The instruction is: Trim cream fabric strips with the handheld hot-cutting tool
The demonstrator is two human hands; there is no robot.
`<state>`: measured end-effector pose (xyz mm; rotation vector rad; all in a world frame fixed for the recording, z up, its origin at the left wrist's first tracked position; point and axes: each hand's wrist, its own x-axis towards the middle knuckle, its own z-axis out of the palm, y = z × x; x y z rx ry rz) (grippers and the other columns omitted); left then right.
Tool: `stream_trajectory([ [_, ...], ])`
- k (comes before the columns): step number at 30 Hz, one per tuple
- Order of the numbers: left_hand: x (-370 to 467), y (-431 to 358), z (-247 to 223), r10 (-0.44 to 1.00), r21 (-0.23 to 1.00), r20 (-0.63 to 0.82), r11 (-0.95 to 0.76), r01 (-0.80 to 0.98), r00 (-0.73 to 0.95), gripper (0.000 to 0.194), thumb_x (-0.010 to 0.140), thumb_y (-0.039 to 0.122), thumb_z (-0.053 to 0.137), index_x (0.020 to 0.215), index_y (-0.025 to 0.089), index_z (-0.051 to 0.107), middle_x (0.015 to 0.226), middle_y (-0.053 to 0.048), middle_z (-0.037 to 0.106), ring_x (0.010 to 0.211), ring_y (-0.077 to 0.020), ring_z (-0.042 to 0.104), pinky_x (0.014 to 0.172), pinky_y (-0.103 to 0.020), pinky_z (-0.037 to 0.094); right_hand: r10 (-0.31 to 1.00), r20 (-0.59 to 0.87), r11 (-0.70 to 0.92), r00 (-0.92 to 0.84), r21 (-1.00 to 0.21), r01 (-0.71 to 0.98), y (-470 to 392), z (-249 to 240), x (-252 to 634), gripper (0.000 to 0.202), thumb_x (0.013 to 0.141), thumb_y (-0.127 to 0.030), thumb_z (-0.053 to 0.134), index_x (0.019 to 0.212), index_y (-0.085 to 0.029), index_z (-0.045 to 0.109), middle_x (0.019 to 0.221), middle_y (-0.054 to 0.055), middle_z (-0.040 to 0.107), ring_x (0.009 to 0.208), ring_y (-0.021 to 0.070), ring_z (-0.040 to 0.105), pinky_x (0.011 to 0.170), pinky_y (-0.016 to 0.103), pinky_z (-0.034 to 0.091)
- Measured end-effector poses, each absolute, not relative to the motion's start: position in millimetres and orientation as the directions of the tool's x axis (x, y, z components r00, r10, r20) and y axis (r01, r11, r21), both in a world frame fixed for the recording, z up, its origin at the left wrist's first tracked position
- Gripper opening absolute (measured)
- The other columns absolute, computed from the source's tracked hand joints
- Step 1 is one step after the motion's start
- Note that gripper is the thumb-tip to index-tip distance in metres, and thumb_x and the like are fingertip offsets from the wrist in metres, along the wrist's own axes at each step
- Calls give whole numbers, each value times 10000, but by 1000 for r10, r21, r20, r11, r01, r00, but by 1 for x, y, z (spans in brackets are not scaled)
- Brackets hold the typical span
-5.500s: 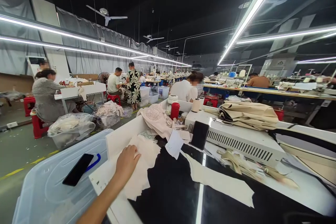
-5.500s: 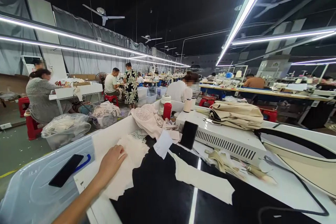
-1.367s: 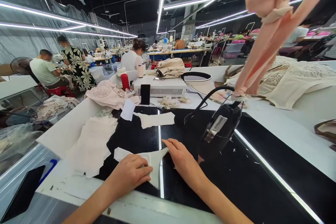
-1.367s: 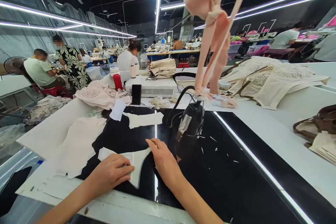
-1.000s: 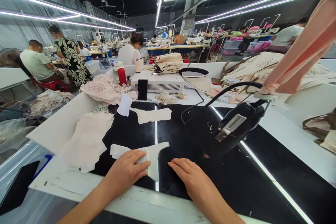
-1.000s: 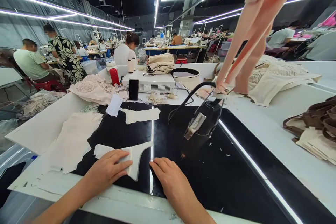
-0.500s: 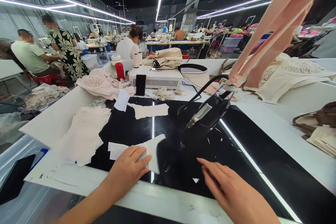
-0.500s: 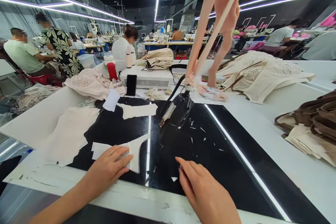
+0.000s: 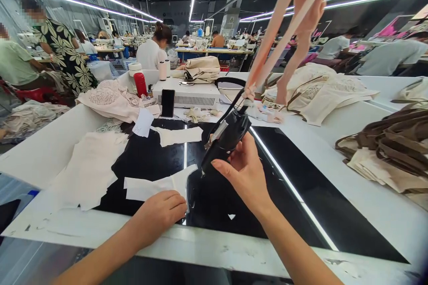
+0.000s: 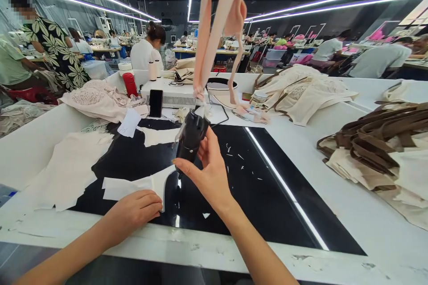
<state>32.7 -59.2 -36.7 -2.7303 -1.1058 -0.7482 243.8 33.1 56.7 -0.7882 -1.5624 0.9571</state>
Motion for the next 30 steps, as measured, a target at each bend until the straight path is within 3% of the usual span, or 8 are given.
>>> stream_trajectory([
  [2,33,-59,-37,624,84,482,-731,677,615,128,1027,101,508,1002,140,627,922,-64,714,865,-204,705,788,-328,610,878,458,462,-136,-887,-4,34,58,234,525,790,-490,812,1185,-265,549,1048,22,679,969,221,683,888,417,573],
  [4,34,-59,-37,626,80,479,-729,680,615,132,1017,86,516,976,142,628,901,-59,708,839,-196,701,765,-315,608,876,479,482,-59,-875,46,33,59,227,396,797,-408,805,1067,-257,558,954,-1,662,852,194,652,802,386,566],
  [11,37,-59,-42,635,76,488,-714,696,599,215,1029,90,466,920,163,636,872,-57,703,823,-179,696,758,-301,607,868,495,494,-33,-869,-45,14,53,217,373,768,-309,821,989,-262,524,861,-25,642,652,140,598,633,331,552],
  [14,38,-59,-44,665,144,500,-696,704,555,201,1030,109,478,929,162,644,874,-52,709,828,-181,689,783,-306,603,878,477,468,-46,-875,-127,1,44,215,343,821,-258,772,1049,-268,515,827,-35,636,612,136,618,591,315,566],
  [20,38,-61,-46,731,301,524,-639,708,437,214,1043,155,475,925,169,653,908,-44,719,842,-184,674,785,-300,580,841,533,467,-99,-805,-366,-16,26,206,533,879,-238,735,1316,-314,439,836,-42,616,620,130,616,565,290,572],
  [30,39,-59,-47,755,332,501,-620,711,424,174,1036,169,515,958,168,671,925,-42,728,857,-188,669,796,-301,564,834,549,495,-54,-788,-366,-12,16,195,502,886,-264,744,1302,-304,465,843,-29,617,653,141,621,609,310,577],
])
